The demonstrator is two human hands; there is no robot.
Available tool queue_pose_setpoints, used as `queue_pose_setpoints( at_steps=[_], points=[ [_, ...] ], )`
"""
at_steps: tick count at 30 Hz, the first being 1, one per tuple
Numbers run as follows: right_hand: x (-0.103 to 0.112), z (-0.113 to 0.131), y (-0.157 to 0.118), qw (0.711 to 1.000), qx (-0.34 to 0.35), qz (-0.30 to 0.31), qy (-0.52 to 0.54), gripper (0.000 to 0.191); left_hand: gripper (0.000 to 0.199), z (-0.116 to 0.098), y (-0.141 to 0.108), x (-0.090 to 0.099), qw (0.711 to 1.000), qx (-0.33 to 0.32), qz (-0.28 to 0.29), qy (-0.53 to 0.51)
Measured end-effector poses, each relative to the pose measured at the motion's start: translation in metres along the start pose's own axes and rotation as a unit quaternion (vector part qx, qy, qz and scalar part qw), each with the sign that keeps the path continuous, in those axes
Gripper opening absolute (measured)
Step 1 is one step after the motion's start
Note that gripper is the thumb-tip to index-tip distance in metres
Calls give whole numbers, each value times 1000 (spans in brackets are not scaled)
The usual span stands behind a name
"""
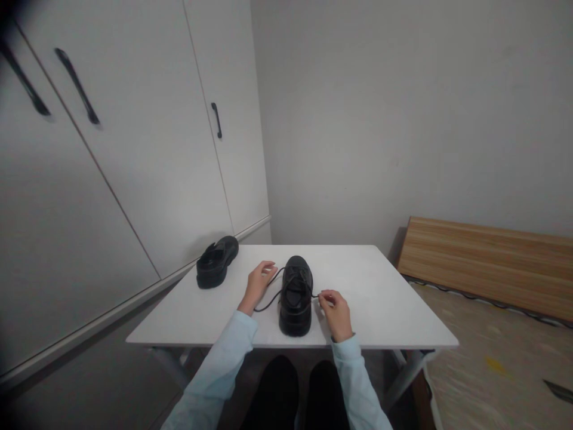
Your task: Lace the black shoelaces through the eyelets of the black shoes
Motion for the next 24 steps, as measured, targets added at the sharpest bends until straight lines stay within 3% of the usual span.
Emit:
queue_pose_setpoints(
  at_steps=[6,11,14,19,24],
  points=[
    [5,9,3,979,119,22,-165,25,16,5,5,6,992,-39,-12,116],
    [7,15,0,971,160,0,-175,27,10,1,-6,7,971,-55,150,176],
    [5,20,0,971,164,8,-173,29,24,-4,-16,5,950,-84,212,215],
    [-5,28,1,974,155,50,-159,28,13,-15,-29,0,931,-116,194,286],
    [-9,31,5,981,127,70,-133,27,7,-30,-28,5,918,-112,214,315]
  ],
)
Point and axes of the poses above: each hand's wrist, its own y-axis towards the middle knuckle, its own x-axis out of the back of the hand, z = x × y, the point moved 2 cm from there along y, towards the middle knuckle, and after that the axes turned 7 degrees about -z, right-handed, at the moved point
